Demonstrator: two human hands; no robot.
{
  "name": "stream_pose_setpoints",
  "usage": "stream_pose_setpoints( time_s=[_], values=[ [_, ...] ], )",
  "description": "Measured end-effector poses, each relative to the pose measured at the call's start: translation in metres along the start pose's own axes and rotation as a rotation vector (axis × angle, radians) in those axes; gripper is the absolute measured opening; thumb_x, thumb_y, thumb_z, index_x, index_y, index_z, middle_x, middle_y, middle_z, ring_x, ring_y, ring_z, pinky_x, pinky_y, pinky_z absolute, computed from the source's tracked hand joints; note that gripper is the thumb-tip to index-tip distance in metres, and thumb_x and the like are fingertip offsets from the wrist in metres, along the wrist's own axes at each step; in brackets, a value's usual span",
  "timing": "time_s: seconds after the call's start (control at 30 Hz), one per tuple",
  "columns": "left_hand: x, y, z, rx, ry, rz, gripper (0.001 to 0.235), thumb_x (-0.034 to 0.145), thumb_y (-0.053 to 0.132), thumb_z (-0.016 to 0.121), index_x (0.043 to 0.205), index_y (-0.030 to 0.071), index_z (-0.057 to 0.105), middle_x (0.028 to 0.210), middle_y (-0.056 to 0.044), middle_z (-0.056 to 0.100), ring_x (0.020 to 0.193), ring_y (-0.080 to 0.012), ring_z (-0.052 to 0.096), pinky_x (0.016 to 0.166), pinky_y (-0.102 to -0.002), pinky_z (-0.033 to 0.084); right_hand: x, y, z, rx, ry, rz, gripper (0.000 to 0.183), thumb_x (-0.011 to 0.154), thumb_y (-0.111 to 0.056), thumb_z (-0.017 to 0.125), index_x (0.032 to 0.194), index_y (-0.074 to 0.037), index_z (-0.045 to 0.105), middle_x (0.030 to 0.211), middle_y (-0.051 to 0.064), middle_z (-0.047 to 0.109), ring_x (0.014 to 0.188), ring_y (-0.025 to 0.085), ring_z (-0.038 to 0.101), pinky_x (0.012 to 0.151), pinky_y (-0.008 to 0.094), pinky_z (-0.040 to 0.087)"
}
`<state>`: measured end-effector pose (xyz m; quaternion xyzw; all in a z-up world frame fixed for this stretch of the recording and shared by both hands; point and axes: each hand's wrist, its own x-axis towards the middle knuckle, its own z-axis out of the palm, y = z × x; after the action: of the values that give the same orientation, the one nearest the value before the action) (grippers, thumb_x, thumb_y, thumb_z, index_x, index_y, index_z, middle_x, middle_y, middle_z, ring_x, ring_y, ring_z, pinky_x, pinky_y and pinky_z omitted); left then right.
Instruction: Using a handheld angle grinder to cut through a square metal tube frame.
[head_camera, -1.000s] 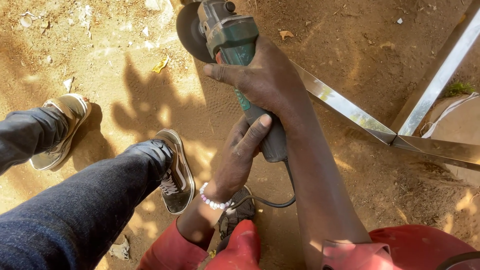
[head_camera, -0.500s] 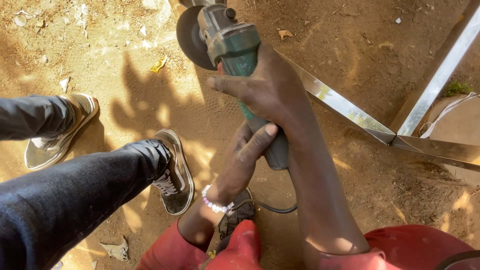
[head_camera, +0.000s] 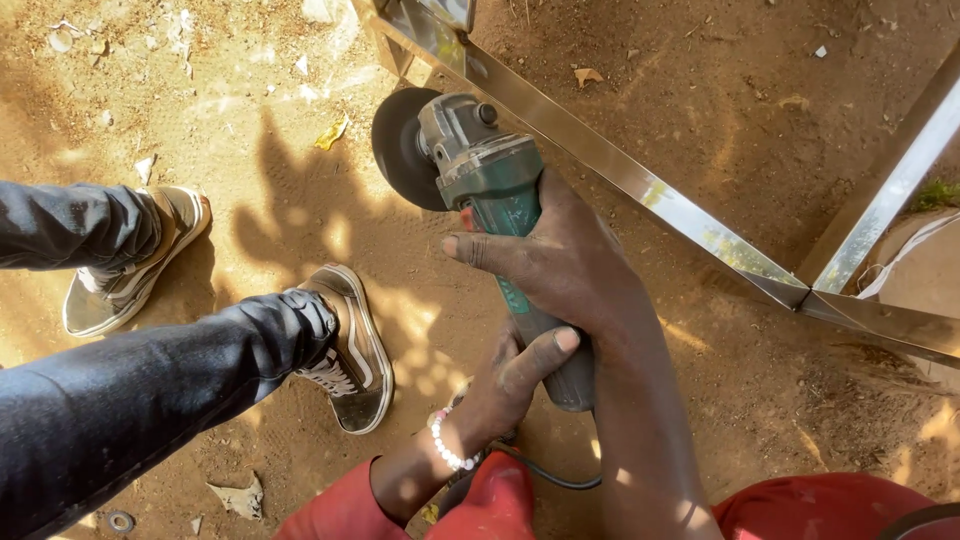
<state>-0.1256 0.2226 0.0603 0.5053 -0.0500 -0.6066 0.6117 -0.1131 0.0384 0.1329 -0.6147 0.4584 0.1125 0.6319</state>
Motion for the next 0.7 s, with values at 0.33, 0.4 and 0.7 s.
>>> stream_pose_setpoints(
  time_s=[0.33, 0.4, 0.7],
  values=[
    [0.018, 0.008, 0.0, -0.006, -0.14, 0.119, 0.044, 0.116, 0.045, 0.081, 0.138, 0.006, 0.082, 0.134, -0.004, 0.086, 0.128, -0.0189, 0.08, 0.111, -0.04, 0.067, -0.006, -0.016, -0.008, -0.07, 0.165, 0.011, 0.074, 0.079, -0.053, 0.099, 0.146, -0.033, 0.078, 0.129, -0.01, 0.094, 0.119, 0.014, 0.089, 0.106, 0.038, 0.067],
    [0.021, 0.008, 0.0, 0.007, -0.166, 0.113, 0.044, 0.116, 0.044, 0.082, 0.138, 0.006, 0.083, 0.133, -0.003, 0.087, 0.127, -0.018, 0.079, 0.112, -0.04, 0.067, -0.006, -0.017, -0.011, -0.135, 0.19, 0.055, 0.079, 0.076, -0.059, 0.097, 0.147, -0.034, 0.077, 0.134, -0.009, 0.093, 0.123, 0.018, 0.087, 0.108, 0.041, 0.064],
    [0.029, 0.01, -0.001, 0.012, -0.239, 0.054, 0.057, 0.107, 0.039, 0.088, 0.15, 0.005, 0.072, 0.134, -0.007, 0.084, 0.132, -0.0222, 0.079, 0.115, -0.043, 0.068, -0.005, -0.007, -0.012, -0.282, 0.269, 0.062, 0.081, 0.079, -0.064, 0.093, 0.149, -0.028, 0.074, 0.134, -0.003, 0.093, 0.124, 0.031, 0.087, 0.105, 0.052, 0.062]
  ],
)
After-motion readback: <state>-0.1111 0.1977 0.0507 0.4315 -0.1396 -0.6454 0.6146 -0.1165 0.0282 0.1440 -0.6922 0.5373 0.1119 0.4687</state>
